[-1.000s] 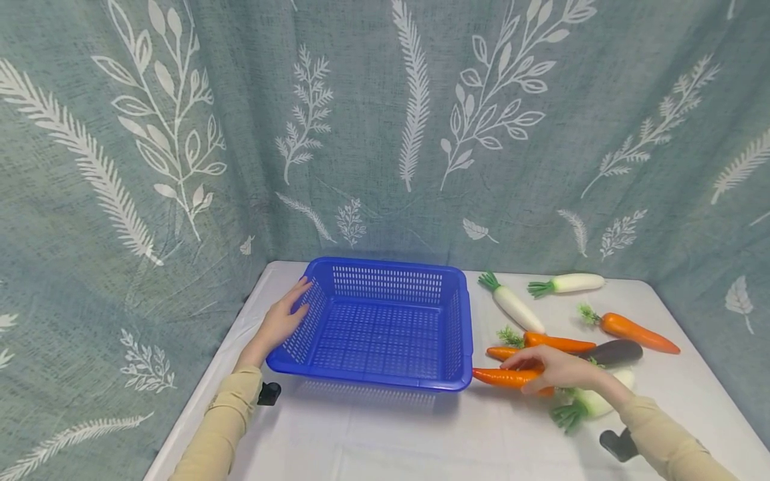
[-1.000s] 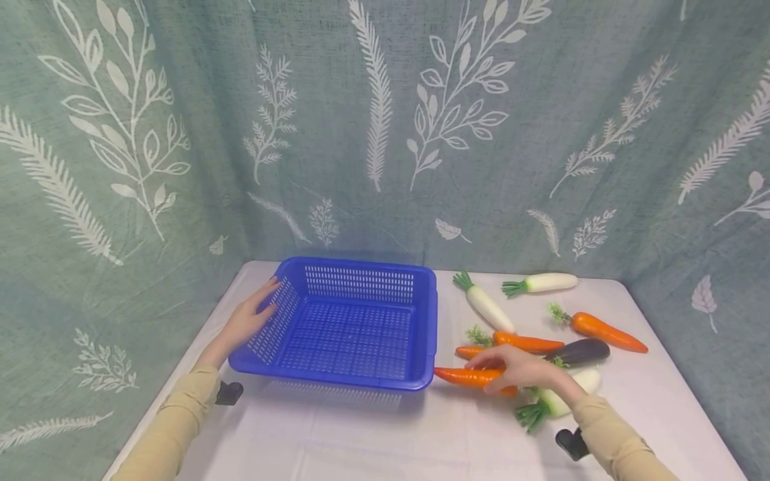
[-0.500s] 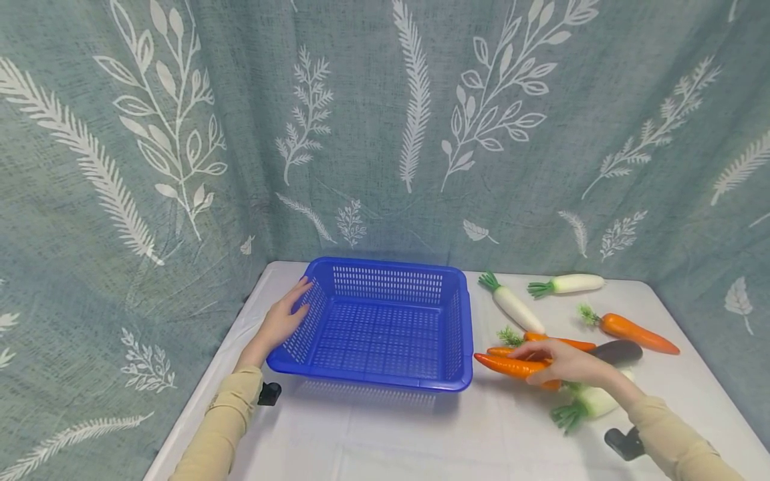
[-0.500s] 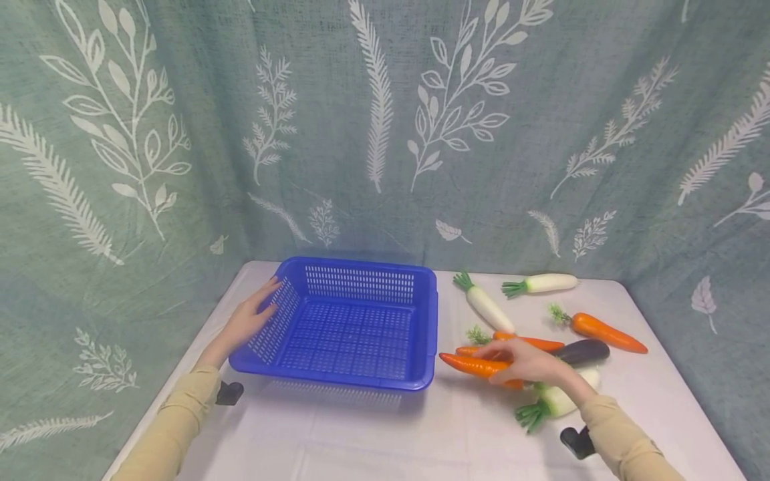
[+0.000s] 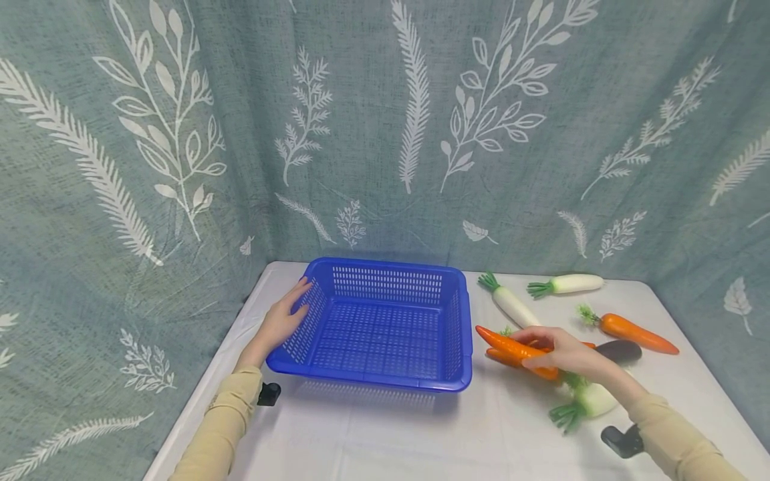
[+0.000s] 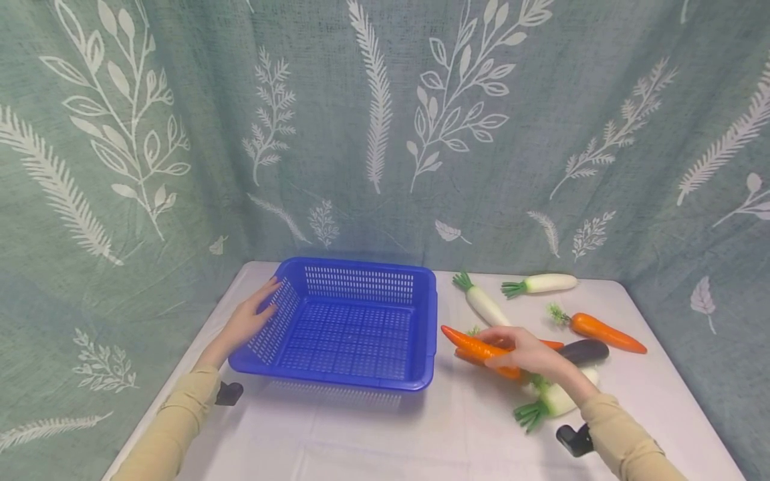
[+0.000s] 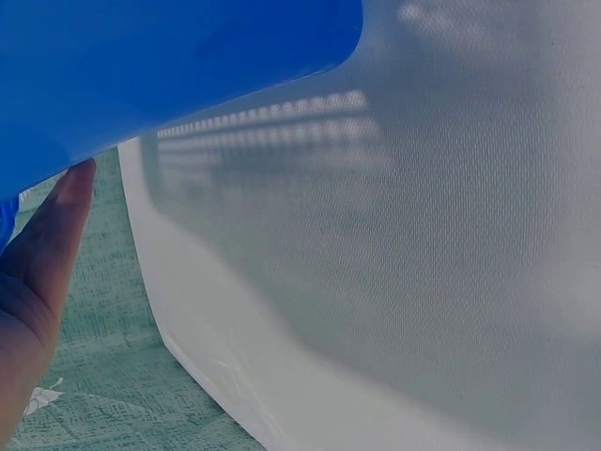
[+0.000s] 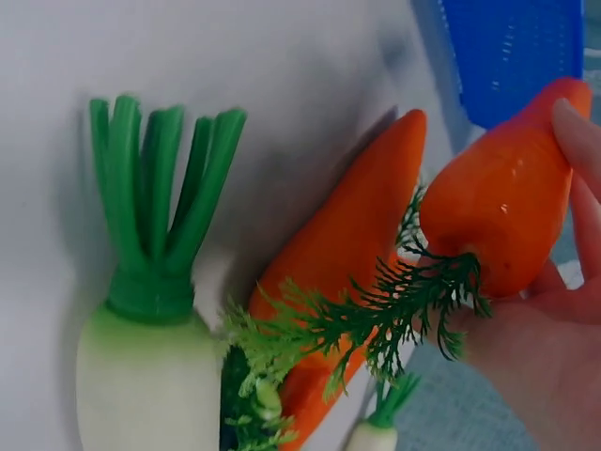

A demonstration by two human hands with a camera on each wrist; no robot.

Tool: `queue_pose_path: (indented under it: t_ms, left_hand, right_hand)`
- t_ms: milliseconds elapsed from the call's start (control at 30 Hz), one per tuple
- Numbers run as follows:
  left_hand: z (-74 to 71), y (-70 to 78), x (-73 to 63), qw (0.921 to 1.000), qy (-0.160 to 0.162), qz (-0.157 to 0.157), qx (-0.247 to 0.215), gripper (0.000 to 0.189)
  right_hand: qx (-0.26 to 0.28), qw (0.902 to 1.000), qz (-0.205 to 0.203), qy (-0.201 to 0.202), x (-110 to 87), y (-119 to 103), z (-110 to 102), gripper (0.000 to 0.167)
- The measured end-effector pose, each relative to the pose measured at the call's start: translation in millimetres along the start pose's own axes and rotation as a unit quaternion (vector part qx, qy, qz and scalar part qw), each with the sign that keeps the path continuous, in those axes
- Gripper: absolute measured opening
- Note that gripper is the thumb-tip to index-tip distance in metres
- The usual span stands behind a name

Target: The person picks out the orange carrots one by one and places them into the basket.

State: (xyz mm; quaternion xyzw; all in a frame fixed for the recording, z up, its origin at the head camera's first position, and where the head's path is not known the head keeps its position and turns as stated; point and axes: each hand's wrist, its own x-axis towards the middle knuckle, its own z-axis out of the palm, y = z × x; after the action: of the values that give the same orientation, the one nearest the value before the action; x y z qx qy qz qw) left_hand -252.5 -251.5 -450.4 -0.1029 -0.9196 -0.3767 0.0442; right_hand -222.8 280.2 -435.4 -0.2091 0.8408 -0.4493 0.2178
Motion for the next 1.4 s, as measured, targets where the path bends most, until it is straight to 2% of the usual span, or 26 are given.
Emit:
queue_pose_path:
  t_ms: [300, 767, 1167, 1400]
  left_hand:
    - [-0.7, -0.1, 0.1, 1.0, -0.002, -0.005, 0.005, 0.048]
    - [-1.6, 1.3, -1.5, 1.0, -0.006, -0.003, 0.0, 0.048]
    - [-0.9, 1.6, -0.6, 1.0, -0.006, -0.004, -0.001, 0.048]
    - [-3.1, 3.6, -0.7, 0.9999, -0.009, -0.009, -0.002, 0.048]
  right_hand:
    - [0.051, 0.9975, 0.03, 0.038, 4.9, -12.6, 4.8, 0.056]
    - [0.063, 0.9931, 0.051, 0.086, 19.3, -39.9, 10.5, 0.059]
    - [0.113, 0.9867, 0.088, 0.077, 33.2, -72.4, 27.2, 0.06]
    - [0.167, 0.9779, 0.108, 0.063, 40.9, -82.4, 35.8, 0.059]
